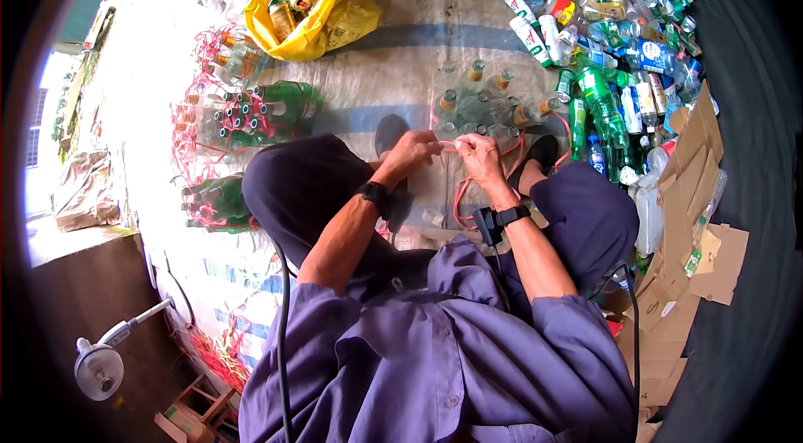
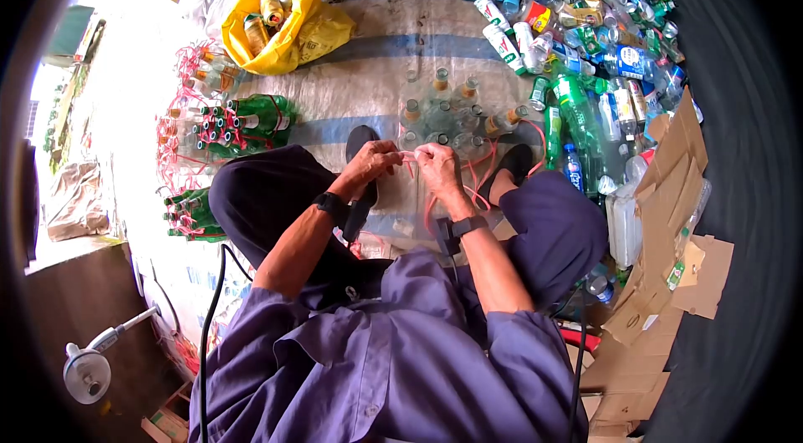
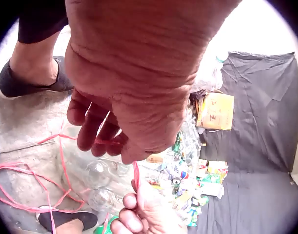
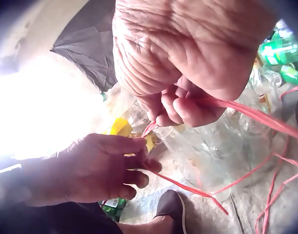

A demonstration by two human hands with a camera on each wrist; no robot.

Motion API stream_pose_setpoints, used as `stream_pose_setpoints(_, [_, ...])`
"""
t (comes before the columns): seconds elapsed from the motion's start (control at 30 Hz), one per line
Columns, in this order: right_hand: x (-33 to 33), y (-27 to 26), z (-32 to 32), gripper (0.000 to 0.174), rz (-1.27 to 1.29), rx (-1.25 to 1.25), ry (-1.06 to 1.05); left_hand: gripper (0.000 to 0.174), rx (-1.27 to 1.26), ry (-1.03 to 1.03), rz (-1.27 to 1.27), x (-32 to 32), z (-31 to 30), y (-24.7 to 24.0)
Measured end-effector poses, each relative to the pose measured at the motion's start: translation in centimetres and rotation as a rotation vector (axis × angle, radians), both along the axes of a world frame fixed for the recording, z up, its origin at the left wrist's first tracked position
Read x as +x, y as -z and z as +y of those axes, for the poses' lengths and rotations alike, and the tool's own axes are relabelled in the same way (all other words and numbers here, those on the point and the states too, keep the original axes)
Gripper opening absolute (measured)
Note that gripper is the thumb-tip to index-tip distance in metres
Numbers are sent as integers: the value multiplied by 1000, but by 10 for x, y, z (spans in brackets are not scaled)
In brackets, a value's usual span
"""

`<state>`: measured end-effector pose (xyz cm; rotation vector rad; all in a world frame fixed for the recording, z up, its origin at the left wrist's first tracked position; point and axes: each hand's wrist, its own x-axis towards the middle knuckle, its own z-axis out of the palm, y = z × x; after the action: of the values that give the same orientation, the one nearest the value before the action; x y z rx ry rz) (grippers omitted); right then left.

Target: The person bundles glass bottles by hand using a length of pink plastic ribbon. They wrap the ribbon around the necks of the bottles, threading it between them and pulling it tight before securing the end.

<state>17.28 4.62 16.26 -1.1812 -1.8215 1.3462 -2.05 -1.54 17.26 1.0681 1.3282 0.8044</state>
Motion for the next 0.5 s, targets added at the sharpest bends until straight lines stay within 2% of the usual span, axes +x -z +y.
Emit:
stream_pose_setpoints(0.03, [3,2,-1,17,3,1,5,24,1,5,3,1,-1,0])
stream_pose_setpoints(0.1, [10,11,-4,17,-65,14,55,23,-138,-274,-99,2,-4,0])
stream_pose_setpoints(0.13, [13,18,-7,17,-64,13,61,23,-139,-268,-97,1,-6,1])
stream_pose_setpoints(0.2, [15,33,-13,16,-87,59,154,21,-40,-310,-273,-4,-9,6])
stream_pose_setpoints(0.3, [15,66,-19,16,-109,-82,205,24,-69,-317,-251,-6,-7,15])
stream_pose_setpoints(0.4, [7,77,-17,20,-225,4,98,20,56,-243,-159,2,-7,7])
stream_pose_setpoints(0.47, [-7,69,-20,24,-178,-1,130,19,-30,-283,-249,11,-4,-17])
stream_pose_setpoints(0.5, [-13,66,-20,23,-119,-103,139,18,-114,-330,-342,13,-2,-24])
